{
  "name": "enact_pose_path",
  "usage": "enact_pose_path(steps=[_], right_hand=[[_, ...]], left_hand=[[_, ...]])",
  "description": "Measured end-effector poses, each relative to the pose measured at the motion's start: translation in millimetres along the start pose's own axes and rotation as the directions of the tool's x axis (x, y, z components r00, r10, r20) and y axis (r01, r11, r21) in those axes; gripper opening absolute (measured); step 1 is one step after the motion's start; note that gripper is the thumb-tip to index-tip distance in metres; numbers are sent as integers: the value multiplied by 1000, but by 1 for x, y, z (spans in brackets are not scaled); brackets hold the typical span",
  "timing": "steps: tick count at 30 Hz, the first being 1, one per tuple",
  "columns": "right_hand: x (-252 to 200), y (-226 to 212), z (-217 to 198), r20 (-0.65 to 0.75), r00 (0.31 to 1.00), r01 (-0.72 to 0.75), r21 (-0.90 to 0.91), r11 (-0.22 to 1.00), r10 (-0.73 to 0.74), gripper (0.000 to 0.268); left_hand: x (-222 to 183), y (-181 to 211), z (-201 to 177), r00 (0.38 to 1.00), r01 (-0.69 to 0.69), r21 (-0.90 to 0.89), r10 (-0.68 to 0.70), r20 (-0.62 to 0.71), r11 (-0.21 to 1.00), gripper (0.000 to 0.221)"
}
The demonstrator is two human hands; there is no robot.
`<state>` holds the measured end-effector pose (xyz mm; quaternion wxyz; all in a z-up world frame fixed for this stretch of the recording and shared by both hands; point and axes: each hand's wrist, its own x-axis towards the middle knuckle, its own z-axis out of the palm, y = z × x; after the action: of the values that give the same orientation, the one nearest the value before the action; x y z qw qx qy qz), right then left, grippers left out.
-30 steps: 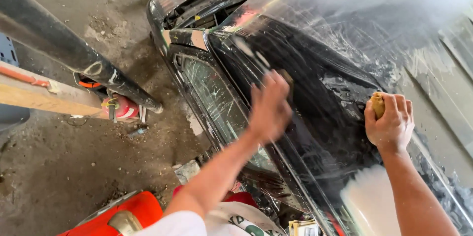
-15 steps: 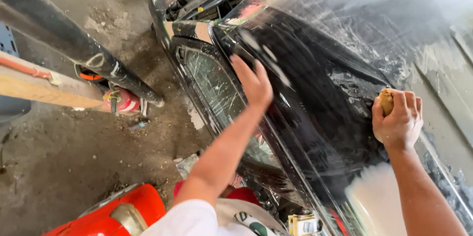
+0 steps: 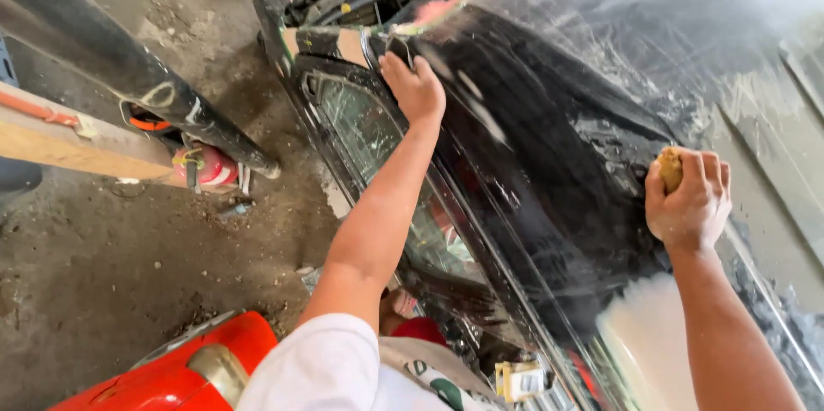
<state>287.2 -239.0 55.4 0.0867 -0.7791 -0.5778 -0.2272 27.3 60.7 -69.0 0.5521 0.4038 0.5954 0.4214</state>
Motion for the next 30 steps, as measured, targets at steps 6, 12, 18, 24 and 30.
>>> enact_pose_path(steps=[6,12,18,24,30], right_hand=[[5,0,1,27,999,-42,8,999,42,22],[2,3,3,2,1000,-17,-8,1000,17,21],[-4,-1,-2,37,998,-47,-25,999,48,19],[0,-2,-1,27,998,-49,-19,999,50,19],[-5,-2,1,-7,1000,21,-24,1000,-21,16]], left_hand=[[-265,8,-23,965,15,-122,17,261,992,71],[-131,-16,10,980,-194,9,194,-31,981,69],[-257,18,-37,953,-160,-104,181,241,982,67],[-213,1,-19,925,-338,-54,342,167,940,65],[-22,-26,6,961,-277,29,277,-1,960,72]])
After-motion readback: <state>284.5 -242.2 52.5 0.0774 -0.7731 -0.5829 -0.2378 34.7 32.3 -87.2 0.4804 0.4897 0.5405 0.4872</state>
